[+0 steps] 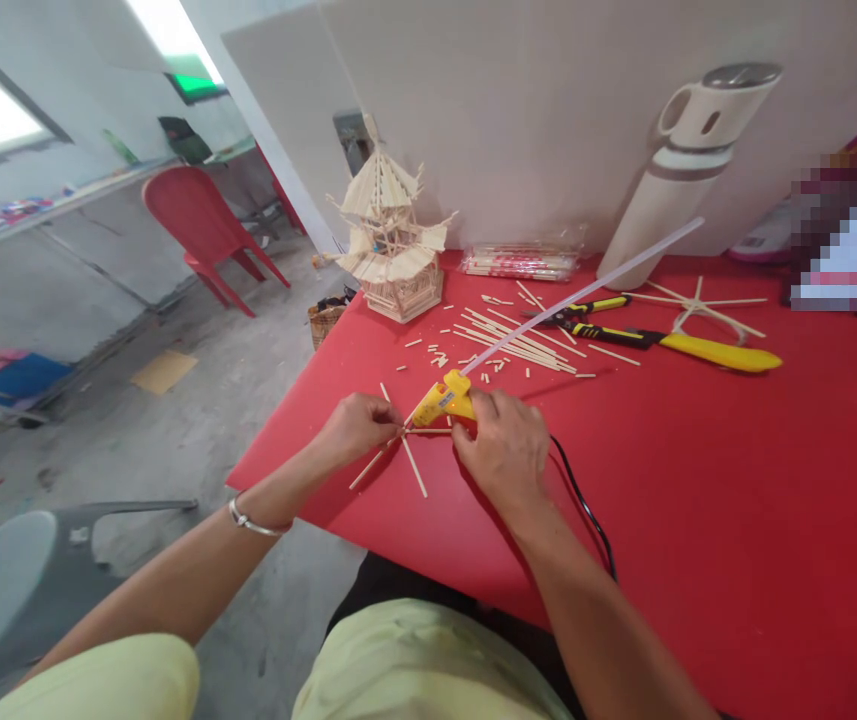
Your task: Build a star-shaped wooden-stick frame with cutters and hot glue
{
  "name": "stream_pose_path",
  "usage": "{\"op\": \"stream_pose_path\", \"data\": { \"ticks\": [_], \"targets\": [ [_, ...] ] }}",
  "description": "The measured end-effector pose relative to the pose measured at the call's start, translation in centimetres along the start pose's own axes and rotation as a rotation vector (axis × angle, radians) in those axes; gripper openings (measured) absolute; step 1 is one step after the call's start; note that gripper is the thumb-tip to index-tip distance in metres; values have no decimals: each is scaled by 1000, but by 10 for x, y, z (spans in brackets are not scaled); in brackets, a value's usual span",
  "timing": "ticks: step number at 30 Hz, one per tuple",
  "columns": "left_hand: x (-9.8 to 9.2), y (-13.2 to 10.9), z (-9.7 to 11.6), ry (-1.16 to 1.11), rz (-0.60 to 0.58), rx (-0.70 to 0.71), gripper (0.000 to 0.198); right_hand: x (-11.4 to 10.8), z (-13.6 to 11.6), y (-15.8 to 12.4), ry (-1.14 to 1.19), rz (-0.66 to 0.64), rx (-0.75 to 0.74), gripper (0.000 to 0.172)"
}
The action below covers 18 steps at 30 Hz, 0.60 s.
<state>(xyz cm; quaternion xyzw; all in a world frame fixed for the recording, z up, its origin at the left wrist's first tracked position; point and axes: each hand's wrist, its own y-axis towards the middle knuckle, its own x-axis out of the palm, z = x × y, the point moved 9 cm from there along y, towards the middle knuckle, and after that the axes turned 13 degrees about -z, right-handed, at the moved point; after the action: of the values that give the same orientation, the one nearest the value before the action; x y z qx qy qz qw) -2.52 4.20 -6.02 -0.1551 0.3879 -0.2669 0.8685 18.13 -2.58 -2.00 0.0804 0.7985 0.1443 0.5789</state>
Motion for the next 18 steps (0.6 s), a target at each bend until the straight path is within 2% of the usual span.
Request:
{"op": "stream_pose_path", "data": {
  "ticks": [10,13,18],
  "targets": [
    [0,0,4,104,23,-8,12,0,1,2,-10,-16,10,31],
    [-6,-4,3,144,57,-6,11,0,1,1,-13,-14,9,30],
    [-17,-9,19,223,127,217,10,2,1,1,8,-22,3,31]
  ]
}}
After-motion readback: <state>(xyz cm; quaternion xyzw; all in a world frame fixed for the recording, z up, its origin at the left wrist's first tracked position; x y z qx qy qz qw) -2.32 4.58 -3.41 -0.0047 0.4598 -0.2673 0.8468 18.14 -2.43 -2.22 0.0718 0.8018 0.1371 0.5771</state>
